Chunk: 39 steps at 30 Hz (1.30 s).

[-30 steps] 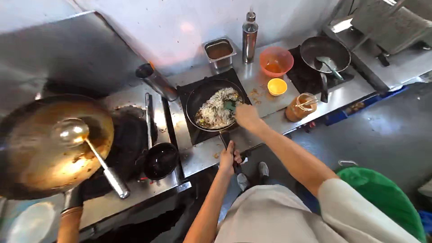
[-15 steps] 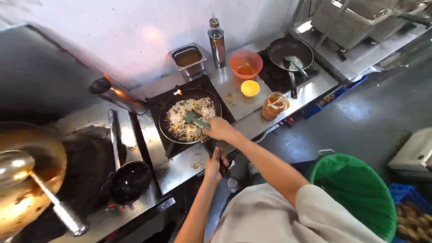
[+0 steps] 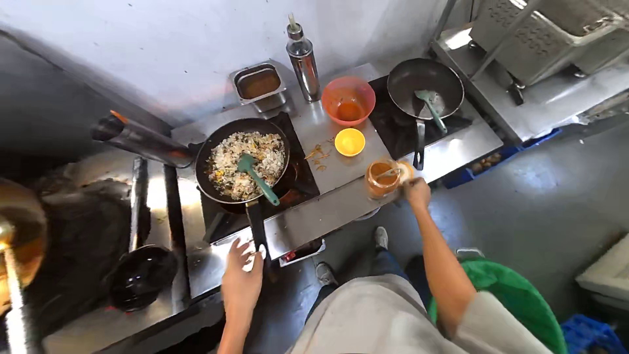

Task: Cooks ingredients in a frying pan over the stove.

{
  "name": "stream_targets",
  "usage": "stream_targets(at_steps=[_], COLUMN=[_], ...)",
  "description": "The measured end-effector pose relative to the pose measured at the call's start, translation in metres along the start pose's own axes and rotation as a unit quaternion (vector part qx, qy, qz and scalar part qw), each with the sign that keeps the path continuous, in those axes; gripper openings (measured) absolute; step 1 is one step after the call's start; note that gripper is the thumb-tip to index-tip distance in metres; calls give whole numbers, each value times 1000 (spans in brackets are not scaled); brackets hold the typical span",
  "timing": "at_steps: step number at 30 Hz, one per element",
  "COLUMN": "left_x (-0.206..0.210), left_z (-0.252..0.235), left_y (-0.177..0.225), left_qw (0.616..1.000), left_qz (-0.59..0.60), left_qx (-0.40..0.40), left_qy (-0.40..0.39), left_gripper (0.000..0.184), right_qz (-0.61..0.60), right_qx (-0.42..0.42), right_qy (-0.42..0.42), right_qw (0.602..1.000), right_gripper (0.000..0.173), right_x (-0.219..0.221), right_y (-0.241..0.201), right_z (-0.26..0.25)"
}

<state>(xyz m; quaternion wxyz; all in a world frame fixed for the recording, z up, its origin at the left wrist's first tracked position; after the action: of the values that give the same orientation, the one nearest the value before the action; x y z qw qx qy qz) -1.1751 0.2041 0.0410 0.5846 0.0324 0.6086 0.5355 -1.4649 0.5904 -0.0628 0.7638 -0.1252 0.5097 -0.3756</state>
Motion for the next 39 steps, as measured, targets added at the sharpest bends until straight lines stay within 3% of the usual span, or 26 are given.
stream_targets(at_steps=[2,3,5,7,8,12,16,18,21,24,27,29,32,35,37,39], left_x=[29,58,124,184,205,242,240,242,246,247,250,252,253,252,246,248], left_z=[28,31,12,-21,-34,-54,-60,-63,-70,-77,-79,-81,-78,-76,-75,-75], left_y=[44,71,119,150,162,185,183,181,174,176,172,171,176,178,184,186], left_qw=[992,991,985,971,965,943,951,945,927,917,905,900,902,908,910,905], left_qz=[-45,-32,14,63,87,118,137,152,191,209,238,252,251,238,245,261], left_qx=[105,127,140,169,183,280,237,252,286,291,296,301,294,292,287,300], left_qy=[60,26,-97,-157,-168,-136,-142,-145,-149,-177,-190,-187,-193,-185,-173,-147], left_gripper=[54,59,87,118,124,108,107,103,100,100,99,98,100,110,108,94], right_qz=[-67,-84,-120,-146,-161,-170,-4,69,115,186,232,234,254,233,236,246], right_qx=[-33,-52,-114,-220,-283,-511,-615,-632,-615,-547,-582,-616,-565,-511,-542,-589], right_qy=[-24,-29,-35,-35,-30,-40,-49,-45,-128,-206,-200,-130,-88,-146,-148,-104], right_qw=[997,995,986,964,945,841,787,770,769,790,753,741,780,815,793,763], right_gripper=[40,37,26,22,24,20,26,31,34,67,42,32,41,54,60,57], right_x=[-5,-6,-14,-25,-29,-35,-40,-45,-48,-50,-40,-34,-40,-41,-36,-28], right_y=[21,29,28,12,4,-23,-60,-82,-110,-132,-131,-123,-124,-131,-133,-129], right_z=[-4,-2,9,26,34,44,34,28,21,17,28,36,32,19,29,40])
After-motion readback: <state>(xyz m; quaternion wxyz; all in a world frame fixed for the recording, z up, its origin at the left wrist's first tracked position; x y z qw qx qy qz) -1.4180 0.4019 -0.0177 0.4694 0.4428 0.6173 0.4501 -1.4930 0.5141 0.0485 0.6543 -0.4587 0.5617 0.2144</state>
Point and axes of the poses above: each hand's wrist, its own z-axis away from the middle knuckle, its own x-axis out of the palm, y = z × x, the point moved 2 cm from there along -z, towards the middle knuckle, and after that the axes turned 6 degrees about -y, right-handed, at the moved point
